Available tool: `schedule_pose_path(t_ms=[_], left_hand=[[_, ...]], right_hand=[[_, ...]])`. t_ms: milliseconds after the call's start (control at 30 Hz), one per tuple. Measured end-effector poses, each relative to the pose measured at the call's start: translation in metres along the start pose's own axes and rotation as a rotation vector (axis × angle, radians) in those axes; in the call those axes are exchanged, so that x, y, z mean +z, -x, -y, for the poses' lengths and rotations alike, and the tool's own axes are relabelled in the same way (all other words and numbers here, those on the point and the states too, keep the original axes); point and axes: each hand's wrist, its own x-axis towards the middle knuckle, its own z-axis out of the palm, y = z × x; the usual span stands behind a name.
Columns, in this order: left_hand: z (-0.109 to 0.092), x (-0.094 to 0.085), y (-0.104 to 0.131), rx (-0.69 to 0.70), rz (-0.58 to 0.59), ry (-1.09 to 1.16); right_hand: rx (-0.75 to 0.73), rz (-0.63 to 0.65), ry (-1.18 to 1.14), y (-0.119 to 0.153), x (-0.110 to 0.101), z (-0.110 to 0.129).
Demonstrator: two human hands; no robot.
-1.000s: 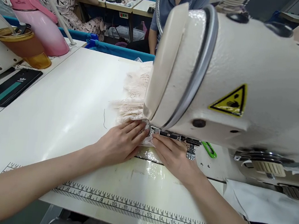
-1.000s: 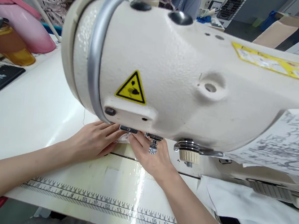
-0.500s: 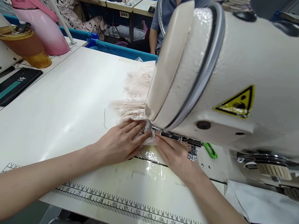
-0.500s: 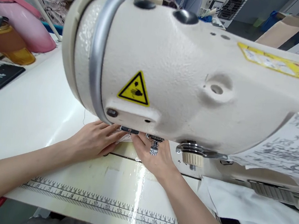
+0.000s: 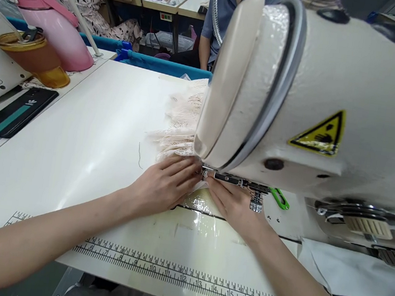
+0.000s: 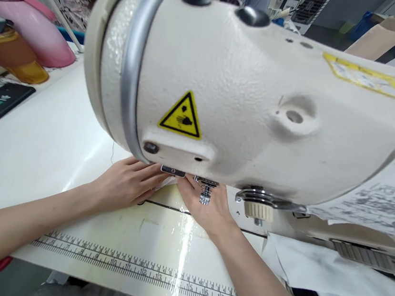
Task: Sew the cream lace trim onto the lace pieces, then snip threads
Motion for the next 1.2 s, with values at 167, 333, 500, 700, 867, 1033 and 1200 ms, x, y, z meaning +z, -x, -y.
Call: schedule_pose_path(t_ms=[167, 333, 500, 700, 867, 1033, 1200], left_hand=[[0.0, 0.001, 0.001, 0.089, -0.028, 0.048], [0.002, 0.0, -0.001, 0.078, -0.029, 0.079], [0.007, -0.002, -0.003, 0.059, -0.002, 0.109], [0.006, -0.006, -0.003, 0.001, -0.006, 0.122], [0.007, -0.011, 0.001, -0.035, -0.012, 0.147], [0.009, -0.013, 0.001, 0.102, -0.064, 0.108], [0.007, -0.016, 0.0, 0.154, -0.117, 0.069]], right_hand=[[0.054, 0.057, -0.032, 0.0, -0.006, 0.005], [-0.042, 0.061, 0.076, 0.004, -0.002, 0.003], [-0.133, 0.098, 0.117, 0.008, 0.009, 0.001], [-0.176, 0.04, 0.128, 0.004, 0.012, 0.007], [-0.181, 0.028, 0.069, 0.004, 0.011, 0.013], [-0.222, 0.019, -0.016, 0.008, 0.008, 0.015], [-0.274, 0.02, -0.091, 0.006, 0.006, 0.016]])
